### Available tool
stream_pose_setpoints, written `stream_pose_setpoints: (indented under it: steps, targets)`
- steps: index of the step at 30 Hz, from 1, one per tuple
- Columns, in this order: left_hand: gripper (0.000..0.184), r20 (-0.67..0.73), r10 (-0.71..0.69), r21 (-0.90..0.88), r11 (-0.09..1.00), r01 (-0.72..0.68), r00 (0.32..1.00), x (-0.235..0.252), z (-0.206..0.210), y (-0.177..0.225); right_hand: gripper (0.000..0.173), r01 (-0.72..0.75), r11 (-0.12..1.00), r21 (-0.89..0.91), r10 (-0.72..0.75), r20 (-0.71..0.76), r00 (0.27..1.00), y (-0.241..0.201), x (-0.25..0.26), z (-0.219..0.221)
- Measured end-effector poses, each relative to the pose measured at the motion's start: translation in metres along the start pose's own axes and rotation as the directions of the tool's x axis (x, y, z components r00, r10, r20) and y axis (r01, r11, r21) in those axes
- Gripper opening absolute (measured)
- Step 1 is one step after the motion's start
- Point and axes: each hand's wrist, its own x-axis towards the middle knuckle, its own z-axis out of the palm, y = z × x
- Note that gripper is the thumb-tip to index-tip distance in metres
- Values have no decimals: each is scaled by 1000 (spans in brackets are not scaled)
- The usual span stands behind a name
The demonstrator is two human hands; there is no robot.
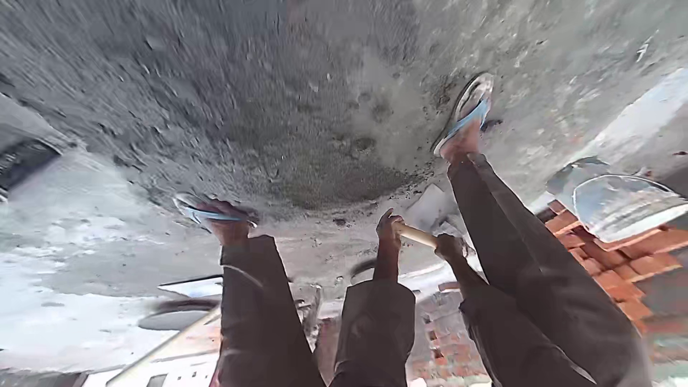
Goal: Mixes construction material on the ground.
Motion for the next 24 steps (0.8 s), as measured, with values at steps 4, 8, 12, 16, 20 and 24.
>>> stream_pose_setpoints:
  steps: [4, 8, 12, 16, 20, 24]
  targets:
    - [29, -53, 156, 116, 982, -149, 986, -39, -56, 74, 53, 233, 972, 42, -231, -46, 972, -68, -37, 23]
    - [29, -3, 474, 273, 847, -456, 880, -118, -31, 246, 44, 505, 831, 234, -473, -180, 862, -203, -121, -15]
    - [33, 238, 701, 307, 602, -737, 672, -223, 5, 342, 49, 664, 631, 402, -514, -424, 745, -264, -204, -71]
    - [28, 568, 744, 168, 314, -935, 352, -335, 33, 375, 36, 844, 368, 389, -541, -649, 535, -256, -280, -124]
    - [14, 487, 821, 151, 259, -954, 300, -318, 43, 390, 21, 836, 391, 385, -592, -591, 549, -251, -304, -136]
    - [27, 271, 656, 428, 573, -699, 704, -193, -47, 275, 40, 556, 763, 328, -505, -234, 831, -194, -206, -19]
